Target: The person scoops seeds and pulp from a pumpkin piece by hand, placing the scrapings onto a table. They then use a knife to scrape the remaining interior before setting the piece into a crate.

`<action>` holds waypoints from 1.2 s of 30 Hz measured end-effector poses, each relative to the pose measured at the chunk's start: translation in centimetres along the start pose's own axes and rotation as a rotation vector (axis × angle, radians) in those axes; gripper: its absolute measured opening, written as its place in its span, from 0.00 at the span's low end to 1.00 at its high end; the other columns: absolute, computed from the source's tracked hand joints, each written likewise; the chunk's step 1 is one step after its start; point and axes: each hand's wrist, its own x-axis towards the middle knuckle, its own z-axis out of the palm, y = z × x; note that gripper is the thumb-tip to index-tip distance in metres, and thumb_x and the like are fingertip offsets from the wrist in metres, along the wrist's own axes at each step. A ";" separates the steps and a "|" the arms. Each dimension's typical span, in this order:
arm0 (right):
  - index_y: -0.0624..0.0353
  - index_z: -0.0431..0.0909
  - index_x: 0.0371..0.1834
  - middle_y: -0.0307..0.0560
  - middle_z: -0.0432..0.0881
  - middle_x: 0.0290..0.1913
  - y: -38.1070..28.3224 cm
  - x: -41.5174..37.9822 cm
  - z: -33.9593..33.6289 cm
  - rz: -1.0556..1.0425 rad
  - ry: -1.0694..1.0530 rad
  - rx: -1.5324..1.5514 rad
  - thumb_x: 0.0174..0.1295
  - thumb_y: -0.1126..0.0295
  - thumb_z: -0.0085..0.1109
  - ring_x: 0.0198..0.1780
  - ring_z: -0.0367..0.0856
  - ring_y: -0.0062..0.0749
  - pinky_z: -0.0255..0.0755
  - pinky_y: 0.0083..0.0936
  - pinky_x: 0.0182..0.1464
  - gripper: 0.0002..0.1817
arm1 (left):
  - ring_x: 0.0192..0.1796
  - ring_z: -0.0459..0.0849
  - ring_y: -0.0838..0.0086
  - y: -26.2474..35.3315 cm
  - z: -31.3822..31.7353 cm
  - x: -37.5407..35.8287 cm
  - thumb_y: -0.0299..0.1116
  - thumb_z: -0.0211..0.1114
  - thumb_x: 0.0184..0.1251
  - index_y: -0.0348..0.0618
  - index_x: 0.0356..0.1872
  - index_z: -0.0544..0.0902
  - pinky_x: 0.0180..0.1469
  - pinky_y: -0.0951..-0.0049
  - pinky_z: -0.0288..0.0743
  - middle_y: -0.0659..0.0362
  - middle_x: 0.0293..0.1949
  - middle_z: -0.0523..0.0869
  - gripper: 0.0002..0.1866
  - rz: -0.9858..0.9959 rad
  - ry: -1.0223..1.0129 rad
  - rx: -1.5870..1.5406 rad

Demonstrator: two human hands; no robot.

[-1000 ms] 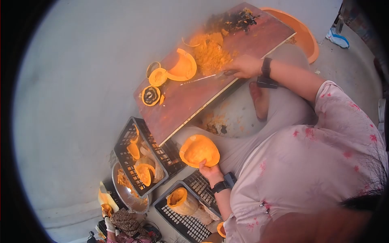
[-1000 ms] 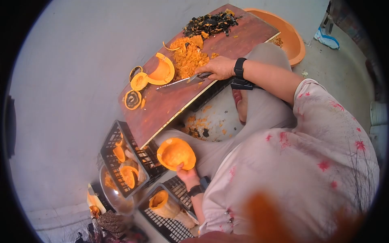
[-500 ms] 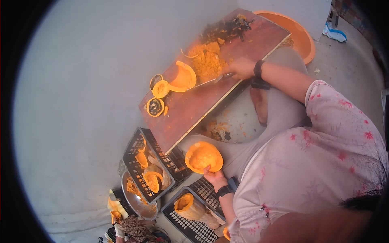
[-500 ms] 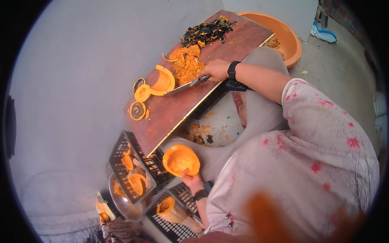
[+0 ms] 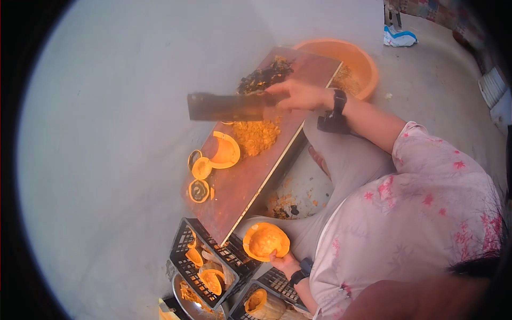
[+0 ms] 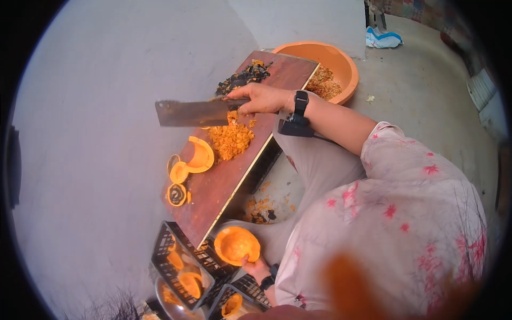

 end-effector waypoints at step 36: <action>0.67 0.76 0.51 0.37 0.76 0.33 25.1 -2.9 -17.7 0.333 0.258 -0.701 0.63 0.75 0.47 0.33 0.73 0.20 0.68 0.18 0.34 0.15 | 0.57 0.78 0.58 2.5 17.5 13.0 0.27 0.59 0.67 0.39 0.61 0.69 0.58 0.52 0.74 0.52 0.55 0.79 0.22 0.319 0.128 0.291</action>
